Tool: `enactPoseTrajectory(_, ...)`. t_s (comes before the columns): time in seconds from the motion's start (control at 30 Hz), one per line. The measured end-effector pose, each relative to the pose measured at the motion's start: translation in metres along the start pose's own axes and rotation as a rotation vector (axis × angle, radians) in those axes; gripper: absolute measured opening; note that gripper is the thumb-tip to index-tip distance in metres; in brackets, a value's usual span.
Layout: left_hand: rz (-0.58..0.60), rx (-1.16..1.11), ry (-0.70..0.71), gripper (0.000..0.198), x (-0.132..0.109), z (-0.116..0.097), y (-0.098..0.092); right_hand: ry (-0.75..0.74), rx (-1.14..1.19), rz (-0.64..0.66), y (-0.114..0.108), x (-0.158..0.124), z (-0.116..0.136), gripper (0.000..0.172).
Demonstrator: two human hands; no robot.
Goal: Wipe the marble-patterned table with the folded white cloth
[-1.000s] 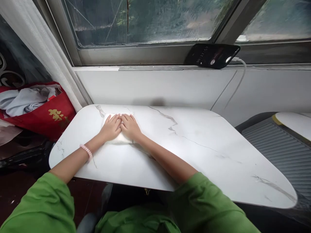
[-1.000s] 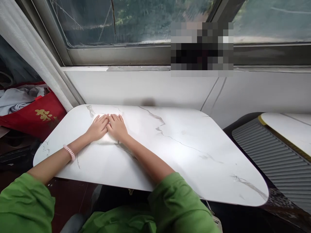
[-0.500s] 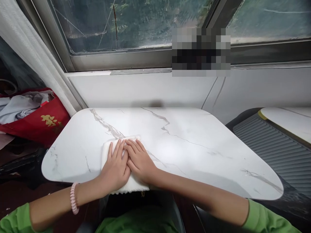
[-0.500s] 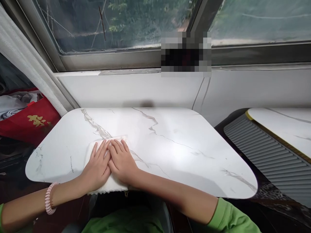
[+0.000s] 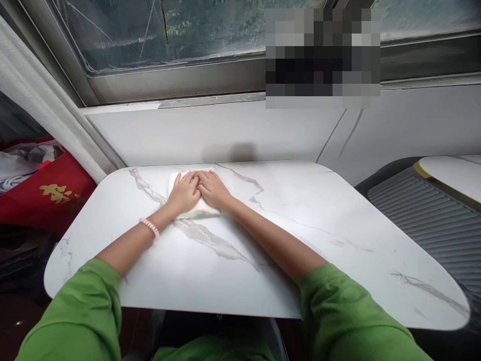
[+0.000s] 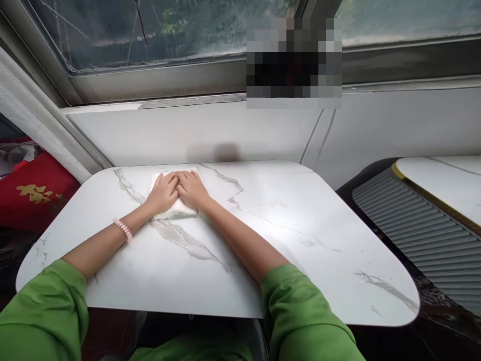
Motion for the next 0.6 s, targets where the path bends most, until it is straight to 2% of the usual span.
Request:
enactPoseTrajectory(0.13, -0.006, -0.037, 0.017, 0.047, 0.046, 0.007, 0.013, 0.06, -0.039, -0.058, -0.004, 0.029, -0.034, 0.04)
enactPoseTrajectory(0.27, -0.029, -0.052, 0.031, 0.046, 0.074, 0.01, 0.021, 0.106, -0.091, -0.097, -0.008, 0.046, -0.057, 0.037)
enactPoseTrajectory(0.4, -0.046, -0.038, 0.039, 0.044, 0.085, 0.012, 0.025, 0.115, -0.094, -0.102, -0.008, 0.054, -0.068, 0.035)
enactPoseTrajectory(0.6, -0.044, -0.01, 0.04, 0.044, 0.083, 0.012, 0.026, 0.107, -0.104, -0.11, -0.009, 0.05, -0.067, 0.035)
Point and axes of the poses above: each hand's wrist, its own x-axis towards the middle knuckle, its own y-axis out of the palm, z = x × y, the point moved 10 cm from there along x, towards the middle knuckle, and after that the axes turned 10 degrees about -z, right-handed, at the moved point
